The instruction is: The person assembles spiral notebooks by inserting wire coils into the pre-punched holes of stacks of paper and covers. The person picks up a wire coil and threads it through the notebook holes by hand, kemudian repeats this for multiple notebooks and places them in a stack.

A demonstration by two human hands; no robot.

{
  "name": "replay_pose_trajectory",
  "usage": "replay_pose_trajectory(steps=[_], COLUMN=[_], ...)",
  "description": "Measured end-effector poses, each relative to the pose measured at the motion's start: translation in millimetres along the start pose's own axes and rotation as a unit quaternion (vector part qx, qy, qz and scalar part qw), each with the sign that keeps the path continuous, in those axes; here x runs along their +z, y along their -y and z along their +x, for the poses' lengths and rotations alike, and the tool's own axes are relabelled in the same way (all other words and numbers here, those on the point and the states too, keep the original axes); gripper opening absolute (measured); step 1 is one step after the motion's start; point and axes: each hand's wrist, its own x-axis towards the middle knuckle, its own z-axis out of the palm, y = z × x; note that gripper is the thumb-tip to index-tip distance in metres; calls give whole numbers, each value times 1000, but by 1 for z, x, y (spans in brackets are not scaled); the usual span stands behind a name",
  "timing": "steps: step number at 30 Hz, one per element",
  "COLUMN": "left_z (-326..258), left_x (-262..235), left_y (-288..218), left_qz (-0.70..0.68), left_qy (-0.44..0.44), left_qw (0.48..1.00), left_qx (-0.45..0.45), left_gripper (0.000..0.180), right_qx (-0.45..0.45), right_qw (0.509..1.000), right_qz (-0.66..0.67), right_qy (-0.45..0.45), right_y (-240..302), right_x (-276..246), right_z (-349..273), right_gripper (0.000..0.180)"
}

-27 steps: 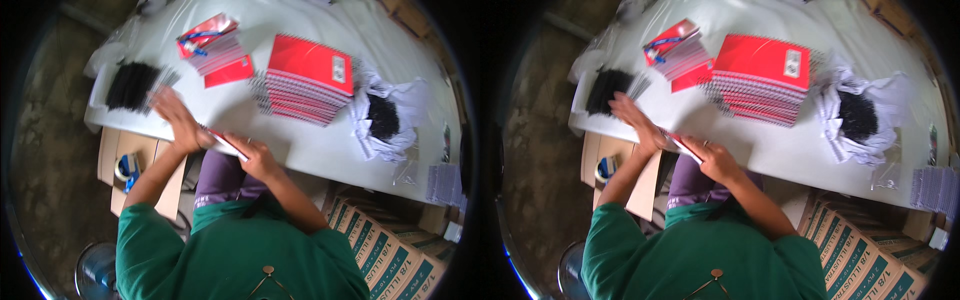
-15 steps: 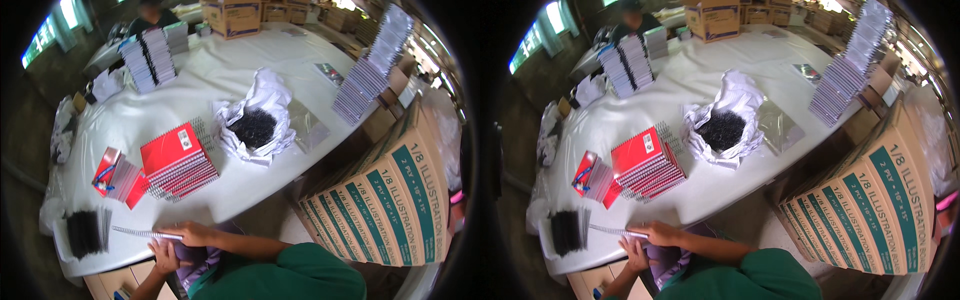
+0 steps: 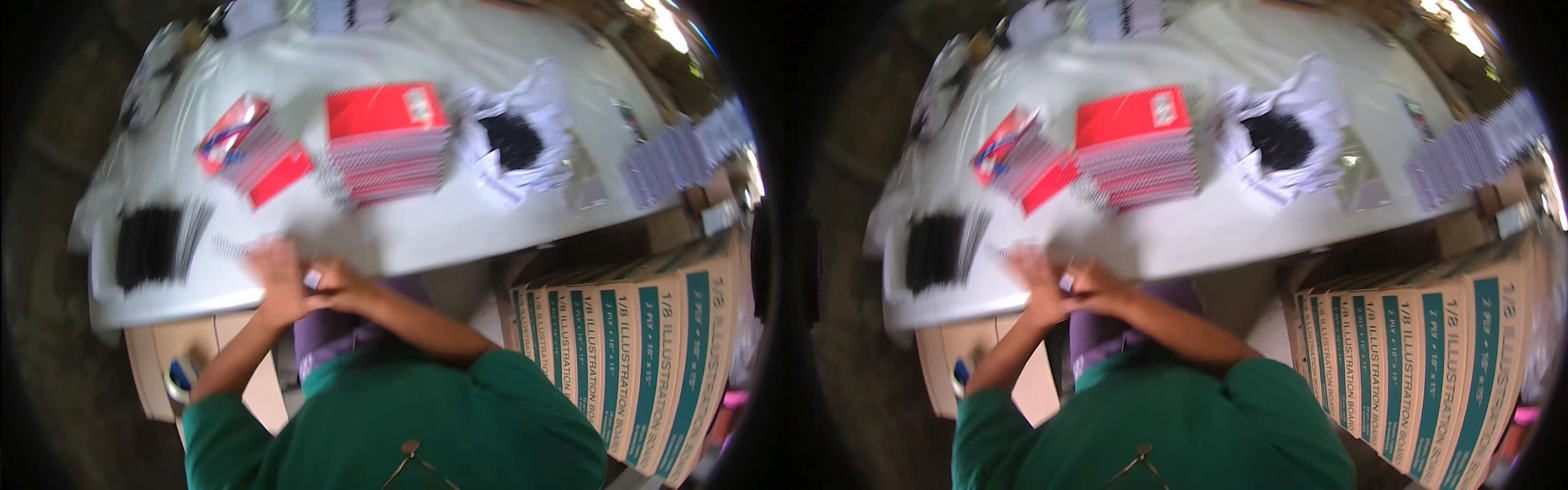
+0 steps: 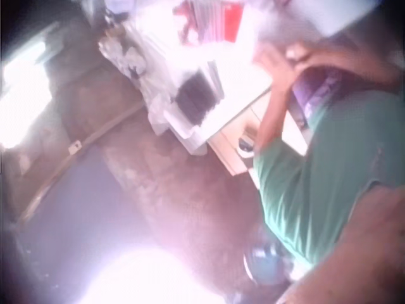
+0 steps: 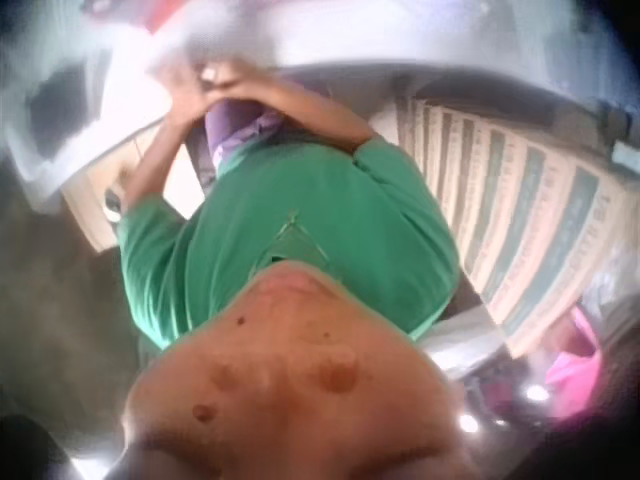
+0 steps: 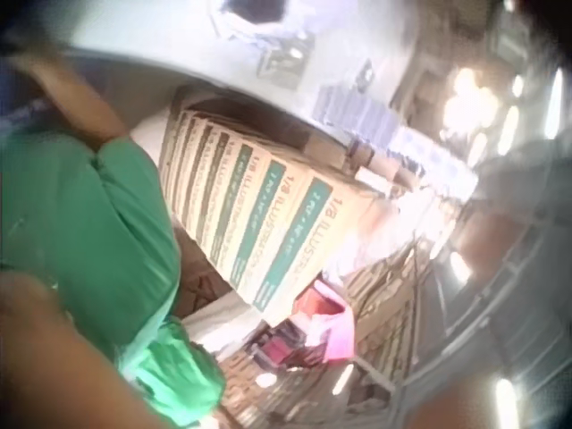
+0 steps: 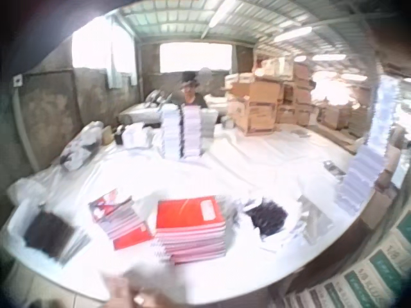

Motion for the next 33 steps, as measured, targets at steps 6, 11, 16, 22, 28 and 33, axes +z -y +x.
replay_pose_trajectory(steps=[6, 11, 16, 22, 28, 33], left_z=[57, 82, 94, 96, 95, 117], left_x=[-63, -87, -94, -95, -97, -116], left_y=[-30, -11, -17, -18, -22, -18], left_qz=[-56, -167, -106, -119, -126, -116], left_qy=[4, 170, 110, 161, 143, 214], left_qw=[997, 970, 988, 976, 978, 964], left_qx=[-43, -59, -26, -90, -87, -110], left_gripper=[53, 35, 28, 32, 22, 28], right_qx=[14, 24, 46, 76, 184, 102], right_qw=[998, 998, 997, 993, 981, 994], right_qz=[-8, -19, -18, 72, -57, 23], right_qy=[-57, -63, -56, -62, 27, -22], right_y=[21, 14, 10, 17, 36, 50], right_x=[-14, -12, -12, -10, -24, -25], right_z=[13, 14, 14, 17, 22, 19], right_gripper=[31, 16, 17, 18, 21, 23])
